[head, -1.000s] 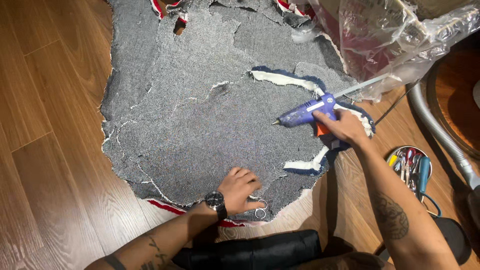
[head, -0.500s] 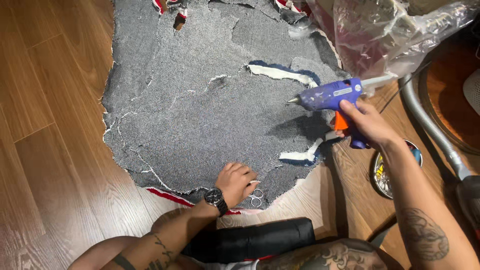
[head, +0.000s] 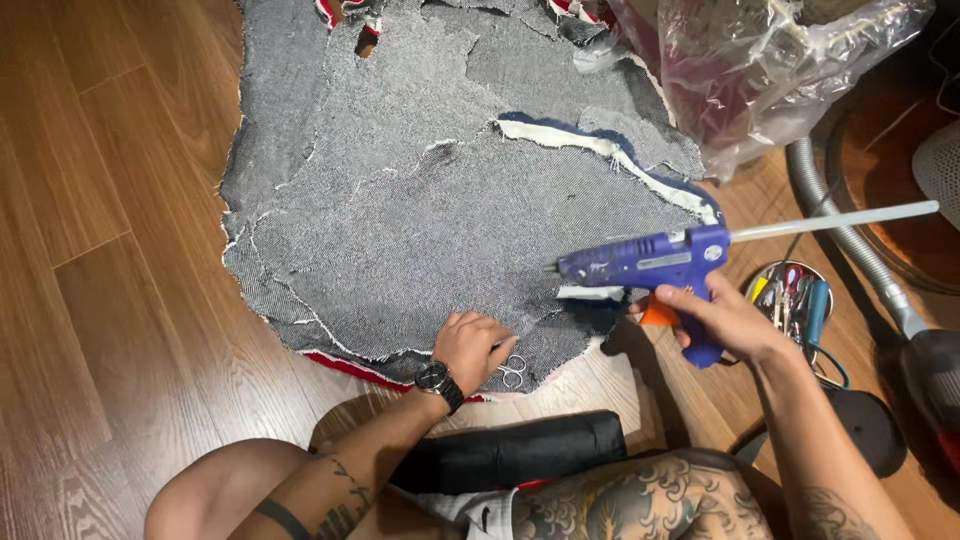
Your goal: The person uses a hot glue gun to apply adhesive along the torn edges of a grey fabric piece. They then press the edges together to bond them and use scissors to trim excess material. The process is repeated along the tear.
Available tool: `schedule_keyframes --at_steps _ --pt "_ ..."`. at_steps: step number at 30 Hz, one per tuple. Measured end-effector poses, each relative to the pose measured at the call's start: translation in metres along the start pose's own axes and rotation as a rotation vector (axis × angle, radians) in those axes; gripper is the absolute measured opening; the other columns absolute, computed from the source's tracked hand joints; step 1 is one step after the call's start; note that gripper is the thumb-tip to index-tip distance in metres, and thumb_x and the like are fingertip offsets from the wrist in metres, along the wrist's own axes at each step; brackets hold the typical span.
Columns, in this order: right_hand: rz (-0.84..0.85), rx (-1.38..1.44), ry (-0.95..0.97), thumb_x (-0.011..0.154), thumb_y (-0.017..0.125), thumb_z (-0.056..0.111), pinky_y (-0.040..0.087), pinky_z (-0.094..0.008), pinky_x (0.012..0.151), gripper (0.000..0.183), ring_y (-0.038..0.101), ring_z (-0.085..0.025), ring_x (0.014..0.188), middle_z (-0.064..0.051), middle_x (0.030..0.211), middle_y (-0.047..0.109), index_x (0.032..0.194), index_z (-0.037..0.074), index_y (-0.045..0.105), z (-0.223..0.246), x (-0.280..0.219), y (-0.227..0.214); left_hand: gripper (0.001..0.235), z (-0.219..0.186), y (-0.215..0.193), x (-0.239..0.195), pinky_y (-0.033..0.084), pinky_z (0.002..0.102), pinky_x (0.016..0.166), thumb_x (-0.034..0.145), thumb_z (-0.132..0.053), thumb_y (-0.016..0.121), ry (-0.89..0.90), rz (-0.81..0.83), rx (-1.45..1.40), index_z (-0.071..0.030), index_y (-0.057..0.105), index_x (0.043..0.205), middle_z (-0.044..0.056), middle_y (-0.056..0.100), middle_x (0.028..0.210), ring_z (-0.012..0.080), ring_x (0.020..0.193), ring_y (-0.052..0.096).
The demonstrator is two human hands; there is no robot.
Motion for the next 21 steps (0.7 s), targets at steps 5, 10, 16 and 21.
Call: schedule_keyframes --at_steps 5,10,16,21 --pt "-0.082 0.165 -0.11 0.094 0.071 0.022 0.048 -0.035 0.031 0.027 0.062 -0.028 0.041 -0.021 0.053 0.061 0.089 -0.003 0.063 -0.031 -0.001 0.002 0.018 0.014 -0.031 0.007 0.056 0.037 0.083 0.1 -0.031 0.063 -0.252 0.031 -0.241 -0.02 0.076 0.106 0.002 0.077 0.091 0.023 0.09 0.075" --pt "-0.208 0.279 -0.039 0.095 0.074 0.026 0.052 -0.036 0.037 0.033 0.064 -0.029 0.047 -0.019 0.061 0.059 0.098 0.0 0.053 -0.051 0.01 -0.004 0.018 0.026 -0.02 0.012 0.058 0.037 0.083 0.098 -0.034 0.064 -0.352 0.118 -0.336 -0.021 0.075 0.105 -0.001 0.078 0.094 0.0215 0.095 0.075" --pt "-0.271 0.255 0.056 0.095 0.077 0.041 0.059 -0.037 0.042 0.046 0.069 -0.03 0.052 -0.02 0.068 0.062 0.095 0.0 0.056 -0.1 0.071 -0.026 0.039 -0.009 -0.022 0.016 0.049 0.042 0.095 0.093 -0.042 0.071 -0.169 0.205 -0.14 -0.013 0.07 0.118 0.009 0.072 0.108 0.0292 0.108 0.067" --pt "-0.218 0.062 0.012 0.098 0.074 0.056 0.061 -0.039 0.045 0.058 0.071 -0.03 0.057 -0.022 0.075 0.066 0.097 -0.001 0.062 -0.148 0.173 -0.061 0.036 0.003 0.015 0.016 0.046 0.042 0.092 0.091 -0.037 0.072 -0.142 0.103 -0.037 -0.016 0.07 0.119 0.005 0.066 0.109 0.0277 0.108 0.062"
Point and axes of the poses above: each hand's wrist, its own x-axis towards the middle knuckle, its own y-axis out of the palm, z = x × y, the point moved 10 cm from there along x, towards the middle knuckle
